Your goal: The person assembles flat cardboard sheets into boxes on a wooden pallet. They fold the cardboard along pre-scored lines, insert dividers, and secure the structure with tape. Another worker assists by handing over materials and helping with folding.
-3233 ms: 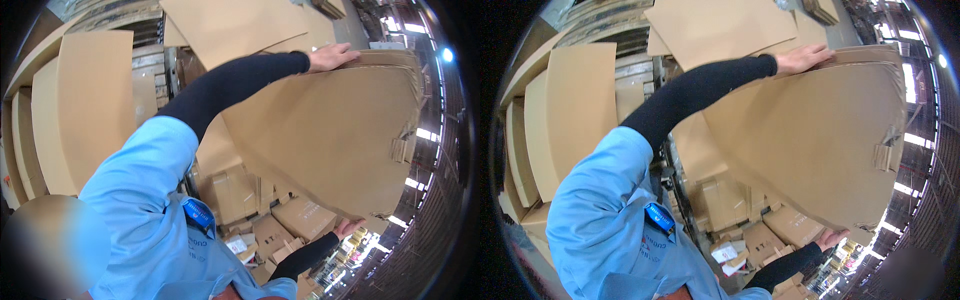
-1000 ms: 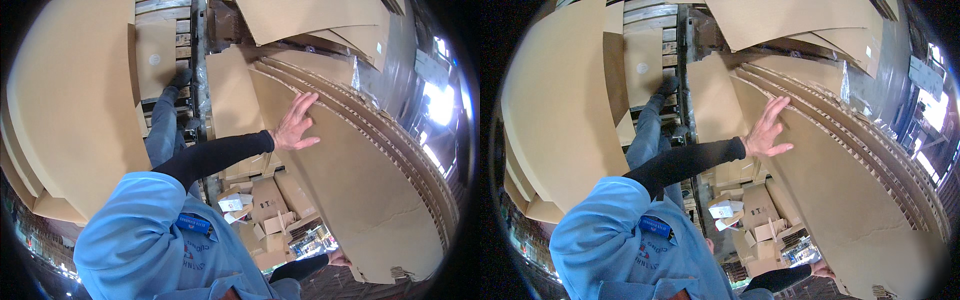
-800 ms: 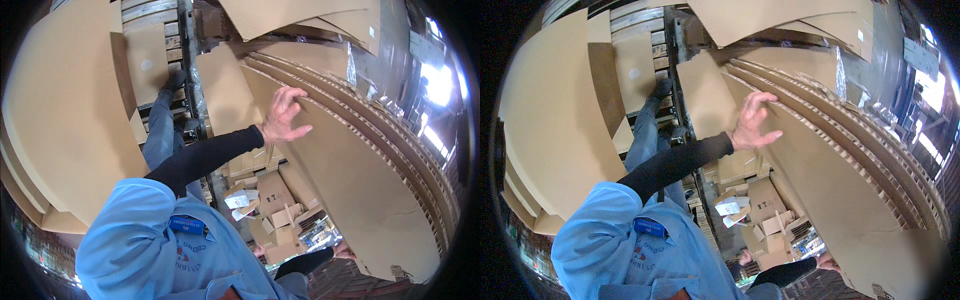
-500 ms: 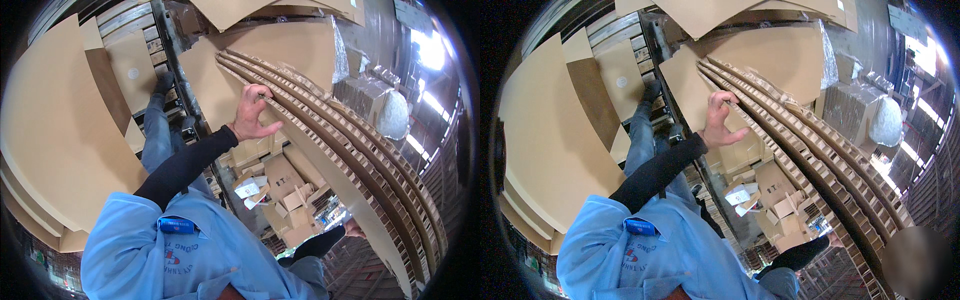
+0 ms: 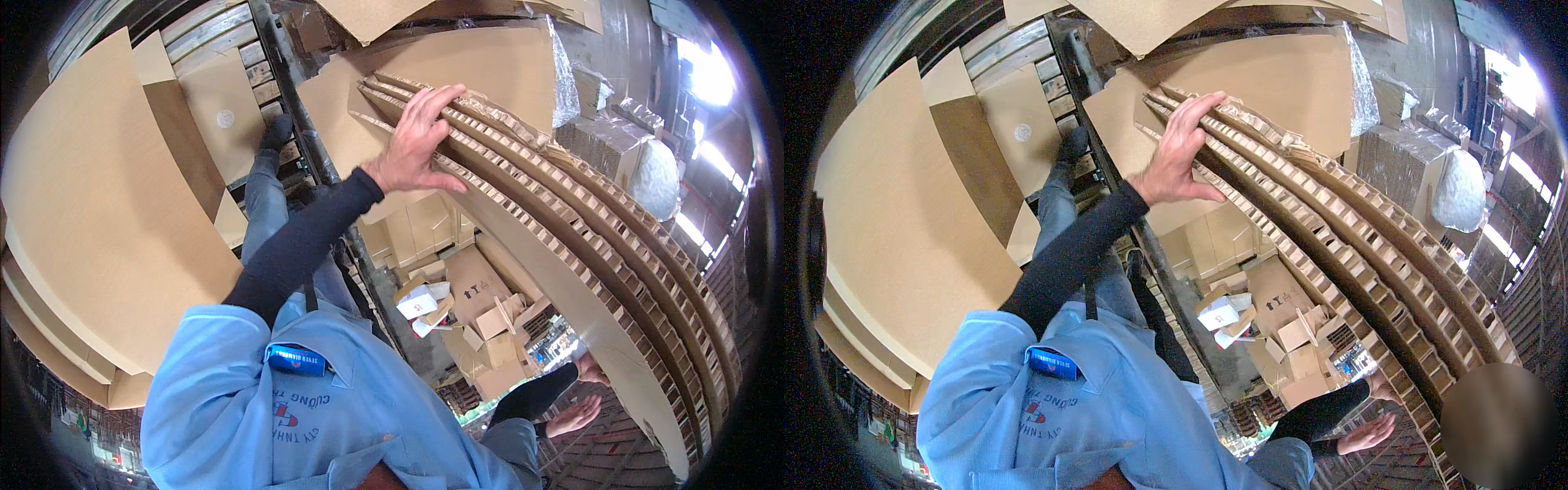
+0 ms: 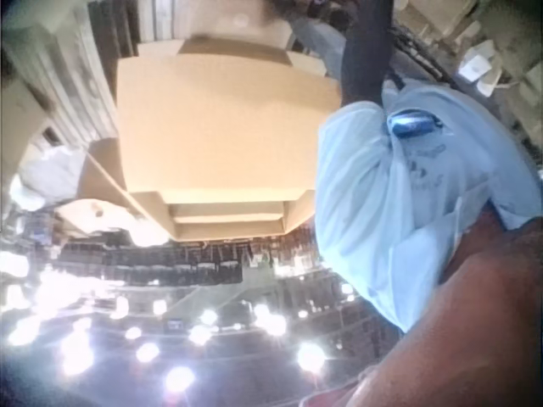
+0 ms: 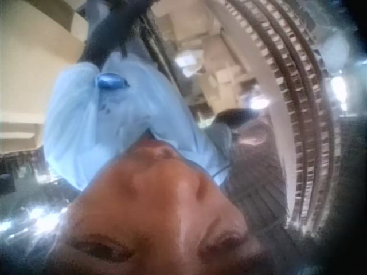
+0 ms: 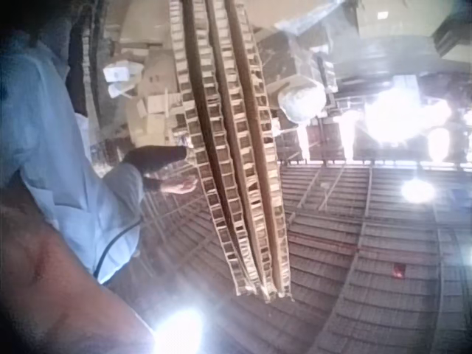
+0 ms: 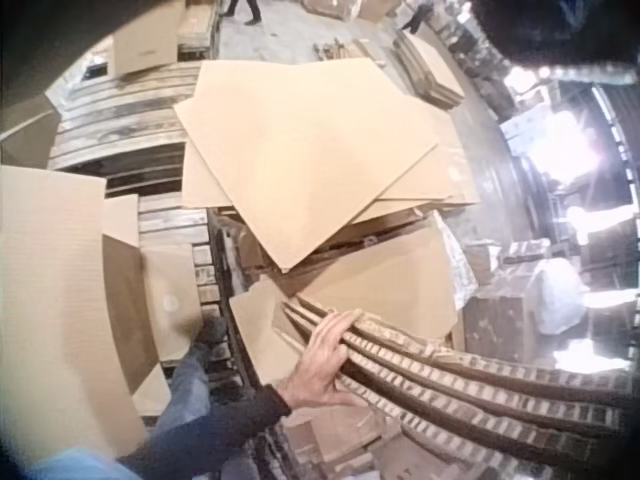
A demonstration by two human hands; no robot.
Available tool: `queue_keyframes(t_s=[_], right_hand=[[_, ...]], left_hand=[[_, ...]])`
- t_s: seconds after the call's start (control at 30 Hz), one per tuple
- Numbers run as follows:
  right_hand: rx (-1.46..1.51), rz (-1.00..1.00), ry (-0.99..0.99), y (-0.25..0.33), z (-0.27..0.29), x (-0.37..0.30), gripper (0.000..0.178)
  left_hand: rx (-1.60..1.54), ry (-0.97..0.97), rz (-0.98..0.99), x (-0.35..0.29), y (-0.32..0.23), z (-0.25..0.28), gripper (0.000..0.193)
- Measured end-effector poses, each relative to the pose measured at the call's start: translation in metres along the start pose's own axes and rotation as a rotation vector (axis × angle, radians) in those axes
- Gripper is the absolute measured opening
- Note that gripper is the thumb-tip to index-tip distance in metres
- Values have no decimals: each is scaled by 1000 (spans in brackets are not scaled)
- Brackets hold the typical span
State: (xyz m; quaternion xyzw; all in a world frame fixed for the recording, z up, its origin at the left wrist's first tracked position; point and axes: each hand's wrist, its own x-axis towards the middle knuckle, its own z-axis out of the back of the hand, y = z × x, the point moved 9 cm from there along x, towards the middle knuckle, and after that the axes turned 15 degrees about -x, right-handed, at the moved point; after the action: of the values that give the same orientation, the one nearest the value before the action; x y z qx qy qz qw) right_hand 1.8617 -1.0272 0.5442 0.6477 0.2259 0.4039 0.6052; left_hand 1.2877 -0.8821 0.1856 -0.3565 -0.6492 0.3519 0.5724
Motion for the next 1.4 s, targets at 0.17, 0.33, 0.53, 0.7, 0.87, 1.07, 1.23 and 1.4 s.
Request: queue_keyframes(t_s=[0.17,0.33,0.53,0.7,0.87,1.07,1.23,1.4], right_hand=[[117,-94,301,11,-23,-5,69],[141,-127,507,37,-29,-20,69],[48,156,180,27,27,-9,76],[23,269,-291,-1,102,-23,87],[121,179,-220,-25,175,-41,79],[234,101,-193,-60,238,-78,67],[243,176,-233,-59,263,-112,57],[199,275,-349,-79,331,-170,59]], left_hand=[[43,103,18,28,6,5,83],[-27,54,46,22,9,0,86],[-48,151,109,21,15,-9,90],[-40,183,120,31,-3,-23,88],[-228,239,39,51,-57,-46,87],[-367,406,-189,101,-210,-94,65],[-175,518,62,76,-155,-146,52],[-267,570,123,36,-124,-188,38]])
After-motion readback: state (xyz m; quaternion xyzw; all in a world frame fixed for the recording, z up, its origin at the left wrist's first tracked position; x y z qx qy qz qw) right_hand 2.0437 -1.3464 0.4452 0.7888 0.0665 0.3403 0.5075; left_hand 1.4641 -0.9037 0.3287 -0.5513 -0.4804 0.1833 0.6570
